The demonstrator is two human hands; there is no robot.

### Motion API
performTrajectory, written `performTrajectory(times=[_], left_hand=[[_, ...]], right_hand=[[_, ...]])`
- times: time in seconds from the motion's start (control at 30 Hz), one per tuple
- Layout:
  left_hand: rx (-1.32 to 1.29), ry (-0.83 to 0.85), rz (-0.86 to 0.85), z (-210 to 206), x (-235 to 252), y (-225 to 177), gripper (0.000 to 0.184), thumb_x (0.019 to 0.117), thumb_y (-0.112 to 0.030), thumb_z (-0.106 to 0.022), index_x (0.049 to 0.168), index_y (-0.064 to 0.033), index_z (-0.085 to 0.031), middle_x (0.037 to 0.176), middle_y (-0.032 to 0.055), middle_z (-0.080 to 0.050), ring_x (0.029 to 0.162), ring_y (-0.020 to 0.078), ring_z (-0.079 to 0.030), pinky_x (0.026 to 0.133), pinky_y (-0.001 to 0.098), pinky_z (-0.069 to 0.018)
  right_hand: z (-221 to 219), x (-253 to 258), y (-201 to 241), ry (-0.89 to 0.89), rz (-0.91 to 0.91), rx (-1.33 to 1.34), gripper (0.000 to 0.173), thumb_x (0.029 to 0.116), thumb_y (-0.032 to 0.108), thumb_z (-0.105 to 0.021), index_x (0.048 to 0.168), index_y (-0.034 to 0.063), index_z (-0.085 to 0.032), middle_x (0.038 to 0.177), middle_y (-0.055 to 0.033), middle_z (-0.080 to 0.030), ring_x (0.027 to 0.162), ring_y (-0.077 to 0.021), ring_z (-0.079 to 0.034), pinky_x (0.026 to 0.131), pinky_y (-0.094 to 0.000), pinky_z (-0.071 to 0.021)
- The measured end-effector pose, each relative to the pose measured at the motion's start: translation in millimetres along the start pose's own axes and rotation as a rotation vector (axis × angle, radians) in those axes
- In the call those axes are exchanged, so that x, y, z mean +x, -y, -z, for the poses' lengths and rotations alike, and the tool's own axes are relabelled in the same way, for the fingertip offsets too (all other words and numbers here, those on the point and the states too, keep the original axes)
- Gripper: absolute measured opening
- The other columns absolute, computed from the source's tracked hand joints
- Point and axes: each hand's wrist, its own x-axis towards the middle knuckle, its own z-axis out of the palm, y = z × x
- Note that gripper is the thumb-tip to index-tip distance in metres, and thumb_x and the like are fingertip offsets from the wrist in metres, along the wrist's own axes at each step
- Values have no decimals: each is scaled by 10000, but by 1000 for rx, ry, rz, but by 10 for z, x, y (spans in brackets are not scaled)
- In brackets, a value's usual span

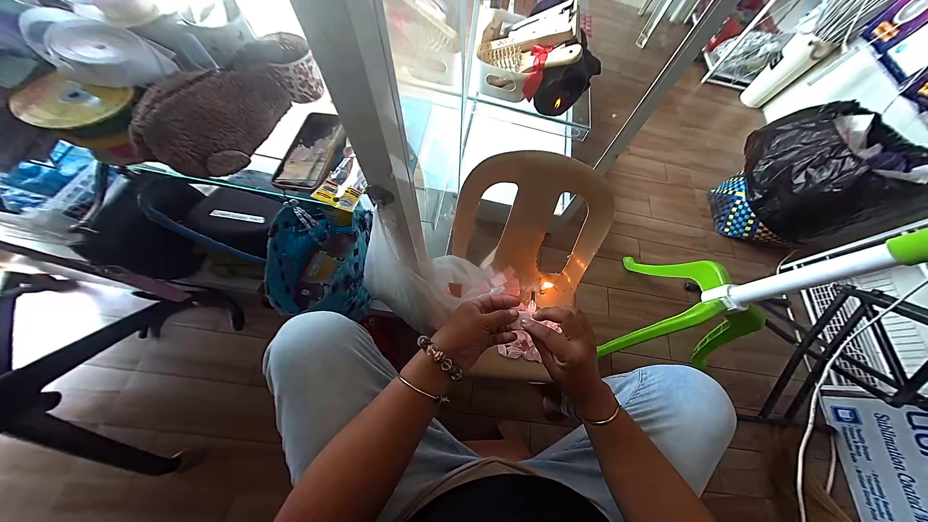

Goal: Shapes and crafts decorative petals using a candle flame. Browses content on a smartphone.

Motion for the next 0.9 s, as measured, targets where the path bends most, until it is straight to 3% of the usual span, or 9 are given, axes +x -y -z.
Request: performTrajectory(times=[0.27,0.33,0.43,0.57,0.77,0.9], left_hand=[[-6,-42,-38,0,-18,-24,183,986,36,-598,1165,4,-619,936,84,-686,735,132,-685,712,267,-598],[40,-52,-69,-6,-33,-29,186,968,51,-619,1150,12,-616,924,81,-690,736,128,-688,705,258,-597],[160,-41,-168,-31,-57,-20,201,940,75,-652,1131,19,-625,921,75,-698,764,128,-694,728,270,-601],[283,1,-261,-21,-46,14,198,921,80,-677,1104,15,-641,901,61,-695,765,115,-684,738,264,-598],[362,60,-298,13,-25,38,201,919,85,-664,1106,13,-650,898,40,-692,743,85,-667,735,242,-586],[423,101,-327,57,-2,47,182,918,73,-666,1085,0,-659,882,22,-696,736,67,-660,735,233,-580]], right_hand=[[1,42,-9,26,11,7,143,988,200,-665,1048,190,-795,1078,-65,-718,1059,-223,-635,947,-388,-475],[-16,38,5,51,-76,120,160,999,217,-651,1051,164,-792,1104,-81,-704,1075,-209,-628,950,-384,-478],[-34,70,89,14,-318,419,130,940,146,-708,978,46,-783,1108,-104,-659,1054,-118,-627,936,-246,-539],[-27,66,150,-17,-564,646,94,883,100,-748,930,21,-766,1131,-90,-646,982,-72,-637,810,-187,-562],[-7,62,154,-6,-642,698,91,873,95,-767,928,24,-755,1137,-90,-646,960,-74,-647,778,-182,-570],[-1,59,130,49,-675,701,213,885,130,-764,1055,6,-734,1213,-113,-633,1025,-114,-649,806,-222,-578]])
